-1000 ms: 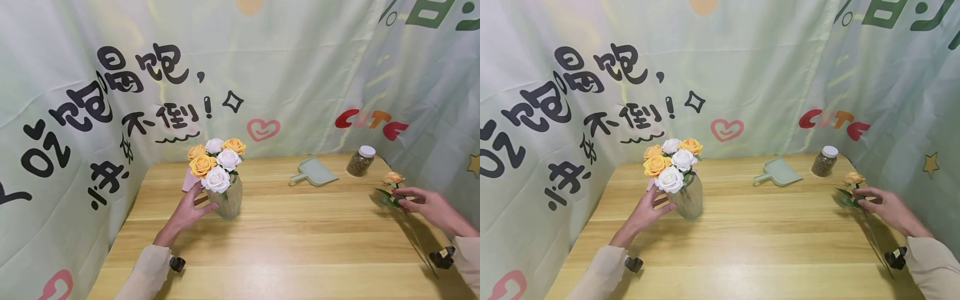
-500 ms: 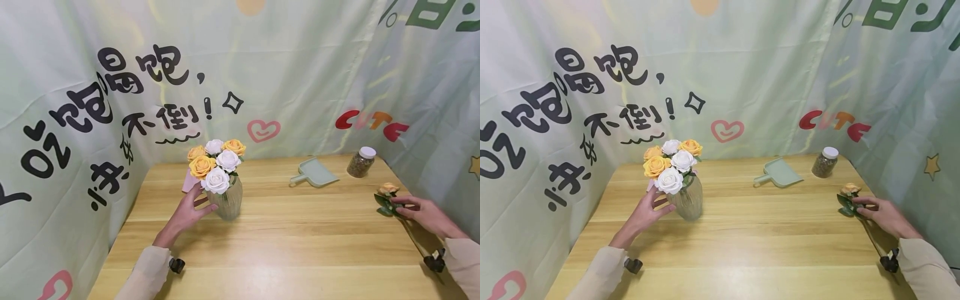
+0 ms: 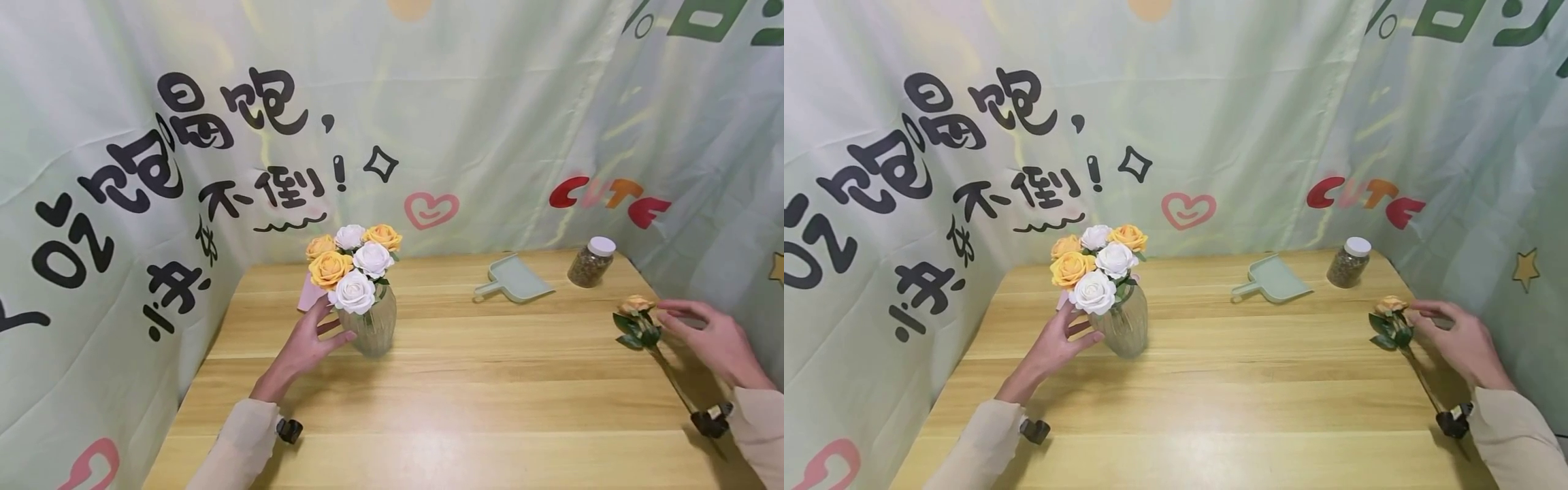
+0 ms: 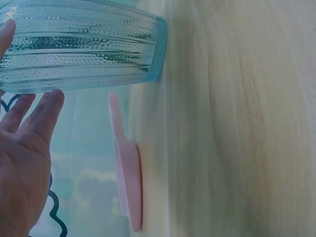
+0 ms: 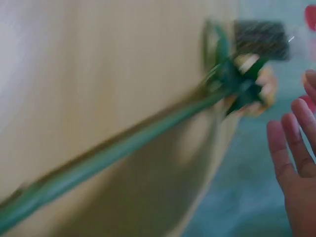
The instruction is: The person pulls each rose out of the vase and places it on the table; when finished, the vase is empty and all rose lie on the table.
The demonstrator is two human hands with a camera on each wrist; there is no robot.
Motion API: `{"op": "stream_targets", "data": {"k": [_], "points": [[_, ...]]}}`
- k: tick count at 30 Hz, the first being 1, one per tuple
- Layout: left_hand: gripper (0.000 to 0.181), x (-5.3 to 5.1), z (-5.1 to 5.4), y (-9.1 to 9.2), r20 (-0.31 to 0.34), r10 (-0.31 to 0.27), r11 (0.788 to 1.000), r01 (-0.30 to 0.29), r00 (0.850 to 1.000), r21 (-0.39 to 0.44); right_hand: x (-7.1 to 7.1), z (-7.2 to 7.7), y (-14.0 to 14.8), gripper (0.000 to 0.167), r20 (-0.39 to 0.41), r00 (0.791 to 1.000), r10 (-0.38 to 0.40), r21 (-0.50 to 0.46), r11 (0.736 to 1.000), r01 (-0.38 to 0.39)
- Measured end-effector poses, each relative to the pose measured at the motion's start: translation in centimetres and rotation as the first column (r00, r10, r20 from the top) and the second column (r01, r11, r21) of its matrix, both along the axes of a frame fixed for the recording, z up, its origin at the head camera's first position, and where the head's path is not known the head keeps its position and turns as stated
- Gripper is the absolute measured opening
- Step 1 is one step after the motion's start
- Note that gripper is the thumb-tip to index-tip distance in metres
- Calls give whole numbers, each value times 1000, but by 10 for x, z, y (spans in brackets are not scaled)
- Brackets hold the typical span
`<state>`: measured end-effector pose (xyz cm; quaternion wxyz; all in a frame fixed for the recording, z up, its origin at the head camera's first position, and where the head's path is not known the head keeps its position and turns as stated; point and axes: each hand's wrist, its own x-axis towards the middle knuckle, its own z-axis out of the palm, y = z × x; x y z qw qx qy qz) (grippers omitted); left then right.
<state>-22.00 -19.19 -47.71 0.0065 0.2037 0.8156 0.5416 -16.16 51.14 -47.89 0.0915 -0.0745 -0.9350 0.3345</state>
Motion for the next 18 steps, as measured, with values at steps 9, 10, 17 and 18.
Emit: {"op": "stream_targets", "data": {"k": [9, 10, 17, 18], "points": [[90, 0, -2, 1, 1, -2, 1000, 2, 1000, 6, -20, 48, -84, 36, -214, 967, 142, -246, 950, -194], [90, -1, -2, 1, 4, -2, 1000, 2, 1000, 7, -23, 51, -97, 35, -241, 957, 159, -259, 940, -222], [91, 0, -2, 1, -4, 2, 1000, -2, 1000, 10, -52, 68, -188, 33, -355, 885, 300, -329, 846, -419], [91, 0, -1, 1, -2, 1, 1000, -1, 1000, 12, -56, 70, -200, 32, -356, 879, 318, -347, 828, -440]]}}
